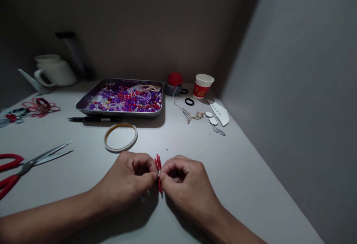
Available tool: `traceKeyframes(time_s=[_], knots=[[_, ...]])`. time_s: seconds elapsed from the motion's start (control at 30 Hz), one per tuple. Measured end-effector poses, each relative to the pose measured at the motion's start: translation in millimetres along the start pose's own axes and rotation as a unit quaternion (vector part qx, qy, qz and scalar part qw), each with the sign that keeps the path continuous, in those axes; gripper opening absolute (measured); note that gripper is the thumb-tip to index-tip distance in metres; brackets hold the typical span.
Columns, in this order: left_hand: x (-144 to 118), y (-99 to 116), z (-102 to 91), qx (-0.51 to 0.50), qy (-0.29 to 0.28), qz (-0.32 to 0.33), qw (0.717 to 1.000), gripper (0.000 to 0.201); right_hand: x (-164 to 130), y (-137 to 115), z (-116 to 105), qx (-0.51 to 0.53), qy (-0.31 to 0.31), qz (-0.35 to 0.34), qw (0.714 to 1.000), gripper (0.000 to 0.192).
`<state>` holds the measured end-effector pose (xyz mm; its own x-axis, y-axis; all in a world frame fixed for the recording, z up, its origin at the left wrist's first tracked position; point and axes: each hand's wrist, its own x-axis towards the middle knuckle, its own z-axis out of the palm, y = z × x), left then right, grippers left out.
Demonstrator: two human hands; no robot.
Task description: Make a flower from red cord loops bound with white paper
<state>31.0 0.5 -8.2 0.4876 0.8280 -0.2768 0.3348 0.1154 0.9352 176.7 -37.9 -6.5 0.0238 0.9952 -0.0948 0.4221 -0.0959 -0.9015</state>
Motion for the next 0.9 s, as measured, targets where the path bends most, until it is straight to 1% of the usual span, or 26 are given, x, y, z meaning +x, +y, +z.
traceKeyframes(time_s=[0.2,0.4,0.6,0.9], knots=[[-0.1,1.9,0.7,-0.004,0.001,-0.002,1.0,0.01,-1.5,0.5,-2.2,0.032,-0.019,-0.023,0.999,0.011],[0.0,2.0,1.0,-0.009,0.002,-0.002,1.0,0.009,-0.4,-0.5,-0.8,0.03,-0.011,-0.012,0.999,0.011],[-3.0,2.5,0.4,-0.001,-0.002,0.006,1.0,0.009,-0.9,-2.0,-1.5,0.018,-0.018,-0.026,0.999,0.013],[-4.2,3.1,-0.5,-0.002,-0.009,0.008,1.0,0.008,0.1,-4.3,1.7,0.007,-0.018,-0.002,1.0,0.012]])
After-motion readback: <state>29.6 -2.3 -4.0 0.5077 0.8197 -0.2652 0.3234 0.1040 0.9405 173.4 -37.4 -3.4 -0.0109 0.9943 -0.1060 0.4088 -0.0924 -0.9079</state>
